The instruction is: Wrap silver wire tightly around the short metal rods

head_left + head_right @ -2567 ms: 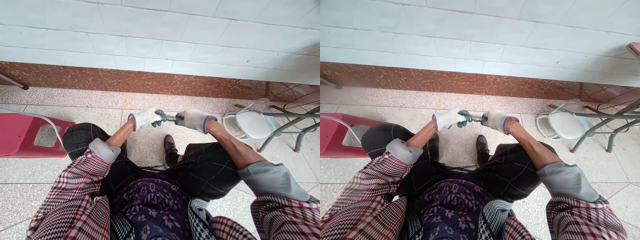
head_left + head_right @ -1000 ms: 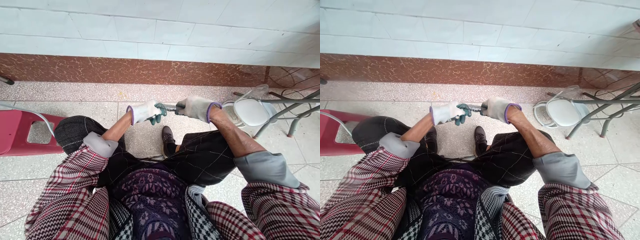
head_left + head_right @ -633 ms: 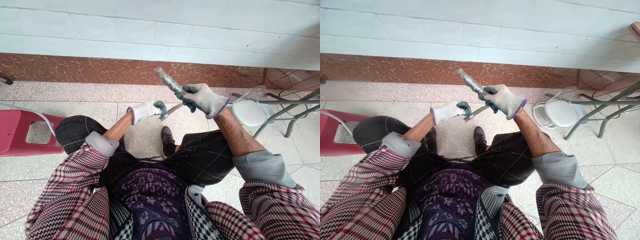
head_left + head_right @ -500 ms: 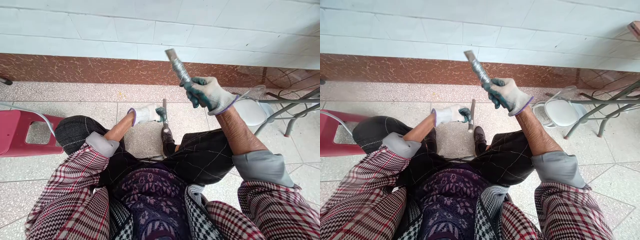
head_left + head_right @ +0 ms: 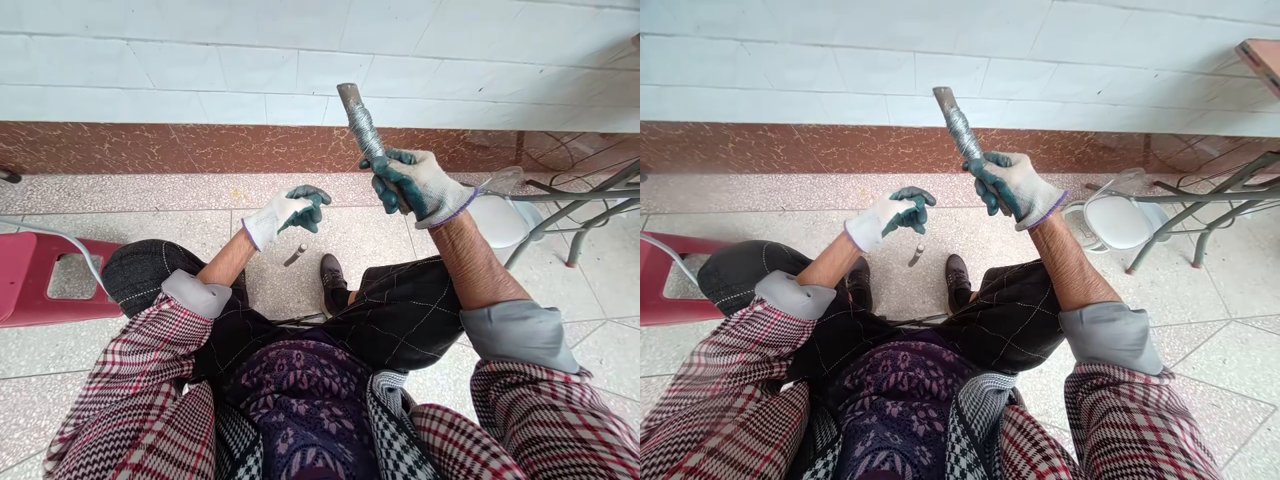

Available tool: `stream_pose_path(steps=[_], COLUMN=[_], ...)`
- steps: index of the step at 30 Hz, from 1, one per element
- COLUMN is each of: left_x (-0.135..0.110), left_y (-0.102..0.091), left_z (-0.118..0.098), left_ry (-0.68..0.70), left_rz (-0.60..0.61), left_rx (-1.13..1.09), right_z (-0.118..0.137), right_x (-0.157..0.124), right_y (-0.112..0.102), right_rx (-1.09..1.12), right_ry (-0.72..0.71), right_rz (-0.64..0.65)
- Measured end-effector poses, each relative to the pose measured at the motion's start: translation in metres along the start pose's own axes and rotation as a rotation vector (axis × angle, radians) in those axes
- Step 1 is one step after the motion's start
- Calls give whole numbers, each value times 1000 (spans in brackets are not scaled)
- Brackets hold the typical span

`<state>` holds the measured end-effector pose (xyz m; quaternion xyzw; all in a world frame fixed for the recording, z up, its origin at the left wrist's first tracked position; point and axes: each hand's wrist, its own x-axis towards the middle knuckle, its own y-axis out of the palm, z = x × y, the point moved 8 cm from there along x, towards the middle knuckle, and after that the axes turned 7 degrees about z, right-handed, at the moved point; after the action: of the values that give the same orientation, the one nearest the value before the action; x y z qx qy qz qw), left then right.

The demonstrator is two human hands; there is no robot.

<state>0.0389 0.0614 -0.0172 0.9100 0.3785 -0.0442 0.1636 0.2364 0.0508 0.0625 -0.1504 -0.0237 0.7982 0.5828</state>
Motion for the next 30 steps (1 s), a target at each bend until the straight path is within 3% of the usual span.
stream_pose_path(steps=[6, 8, 11, 13, 19, 22, 25, 28, 30], left_x=[5, 8, 11, 9, -2, 1, 12, 24, 26], left_y=[-12, -21, -28, -28, -8, 3, -1, -10, -15], left_z=[4, 4, 4, 6, 17, 18, 26, 35, 34], left_ry=[-113, -103, -65, -81, -233, -201, -154, -117, -89], left_rz=[-166, -245, -264, -242, -140, -93, -95, -98, -109], left_rx=[277, 381, 436, 451, 423, 277, 125, 45, 54], right_z=[-2, -10, -33, -50, -62, -42, -18, -4, -4], right_x=[-3, -5, -12, -11, 19, 25, 13, 2, -4], right_y=[17, 36, 67, 75, 51, 27, 16, 23, 35], right_rx=[85, 31, -176, -357, -611, -704, -467, -129, -44], right_ry=[57, 117, 194, 190, 166, 191, 187, 135, 125], right_rz=[141, 306, 596, 672, 479, 213, 15, 82, 258])
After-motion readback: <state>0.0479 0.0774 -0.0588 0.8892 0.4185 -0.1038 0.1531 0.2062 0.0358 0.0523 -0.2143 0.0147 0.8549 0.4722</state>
